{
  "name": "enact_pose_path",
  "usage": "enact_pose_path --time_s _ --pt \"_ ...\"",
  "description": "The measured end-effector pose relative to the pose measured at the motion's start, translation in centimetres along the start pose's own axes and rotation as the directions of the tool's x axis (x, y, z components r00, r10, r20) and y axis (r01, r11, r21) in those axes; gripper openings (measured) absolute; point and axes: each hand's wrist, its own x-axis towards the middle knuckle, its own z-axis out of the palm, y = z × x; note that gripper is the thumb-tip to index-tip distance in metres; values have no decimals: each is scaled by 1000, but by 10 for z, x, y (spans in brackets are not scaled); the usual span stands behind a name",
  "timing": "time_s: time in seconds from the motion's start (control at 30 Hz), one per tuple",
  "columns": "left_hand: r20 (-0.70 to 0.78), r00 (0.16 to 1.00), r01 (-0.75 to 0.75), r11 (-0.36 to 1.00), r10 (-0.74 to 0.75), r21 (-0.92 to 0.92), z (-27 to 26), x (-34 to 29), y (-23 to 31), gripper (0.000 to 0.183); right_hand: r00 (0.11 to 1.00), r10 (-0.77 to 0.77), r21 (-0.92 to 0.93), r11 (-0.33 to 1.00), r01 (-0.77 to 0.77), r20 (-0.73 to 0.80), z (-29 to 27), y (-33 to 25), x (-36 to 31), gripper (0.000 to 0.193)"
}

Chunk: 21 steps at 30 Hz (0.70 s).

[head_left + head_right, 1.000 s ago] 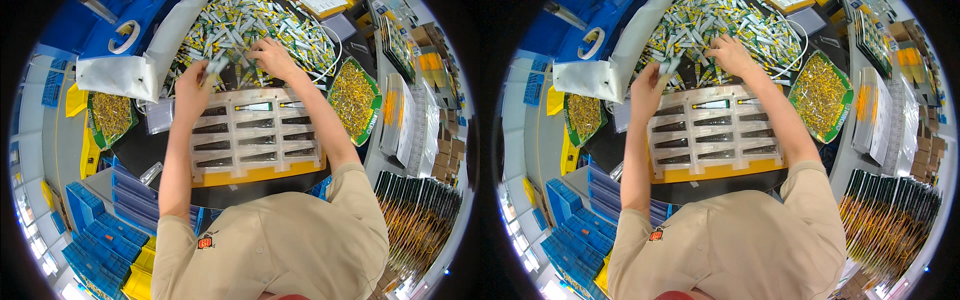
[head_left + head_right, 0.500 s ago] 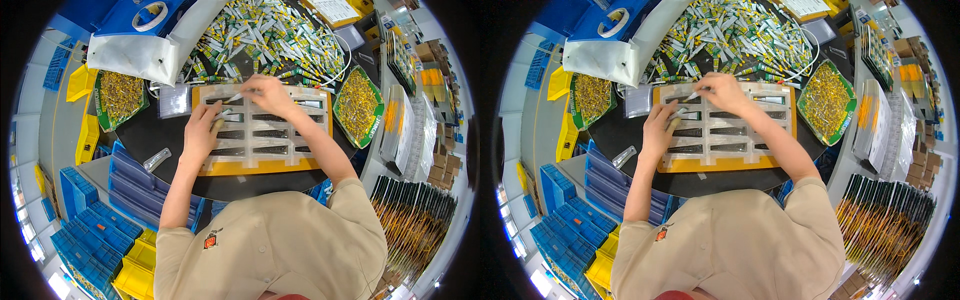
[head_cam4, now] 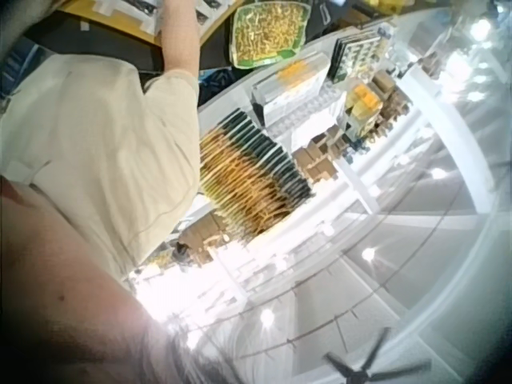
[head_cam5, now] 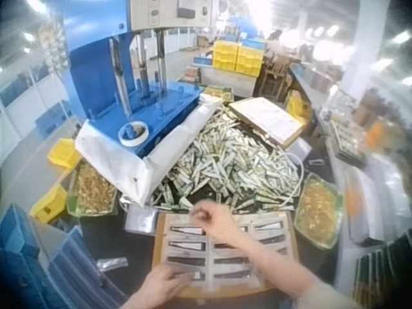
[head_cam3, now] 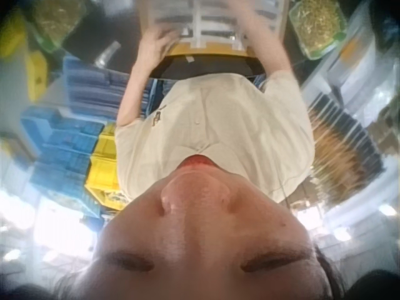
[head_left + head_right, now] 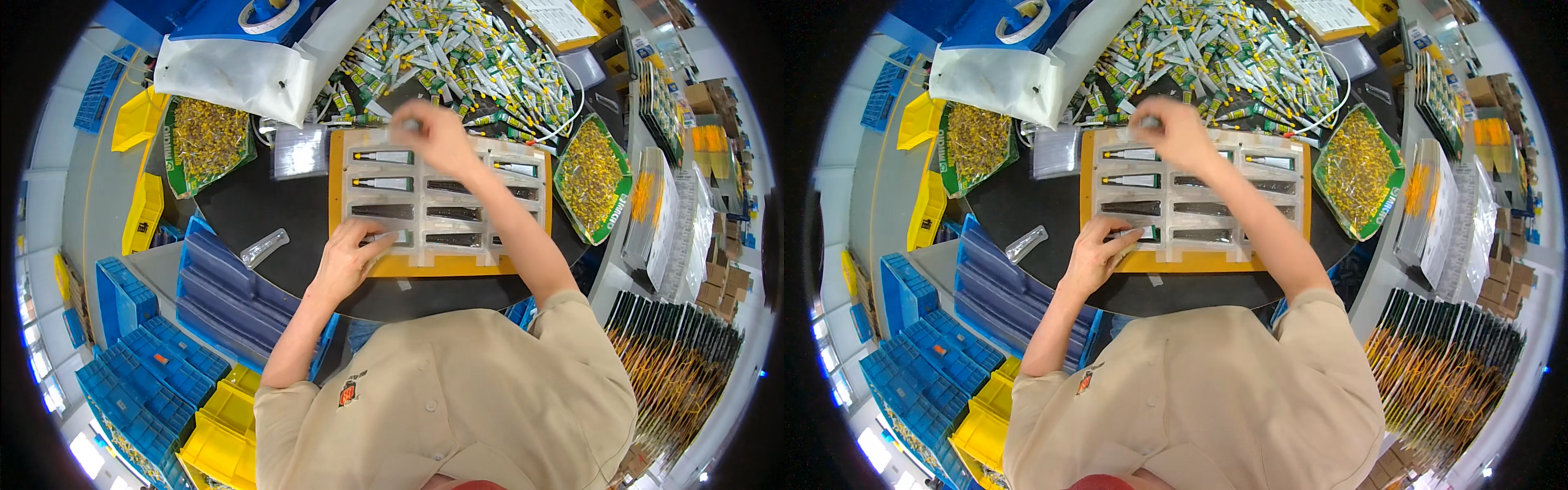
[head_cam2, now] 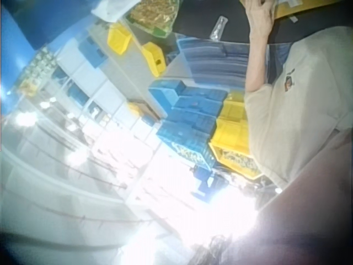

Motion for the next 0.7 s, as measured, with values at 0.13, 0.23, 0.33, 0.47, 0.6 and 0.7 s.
enact_pose_path --time_s 0.13,0.23,0.33,0.47,0.6,0.7 --pt "121 992 -57 995 47 86 -5 3 5 30 965 -197 -88 973 215 173 15 -13 -63 12" --pt "157 982 -116 990 101 87 -16 14 3 28 915 -327 -231 896 380 235 24 -3 -62 14" --pt "58 987 -160 970 152 183 -28 46 -21 30 921 -352 -409 825 390 169 6 22 -17 15" --pt "4 992 -119 925 126 360 -28 124 -76 33 950 -214 -791 527 310 229 -48 55 48 15" --pt "233 971 -160 867 52 473 -9 187 -107 27 908 -314 -676 608 416 277 -81 64 50 15" --pt "399 916 -184 841 -41 509 -5 202 -115 24 904 -394 -491 762 422 167 -92 51 -4 13"
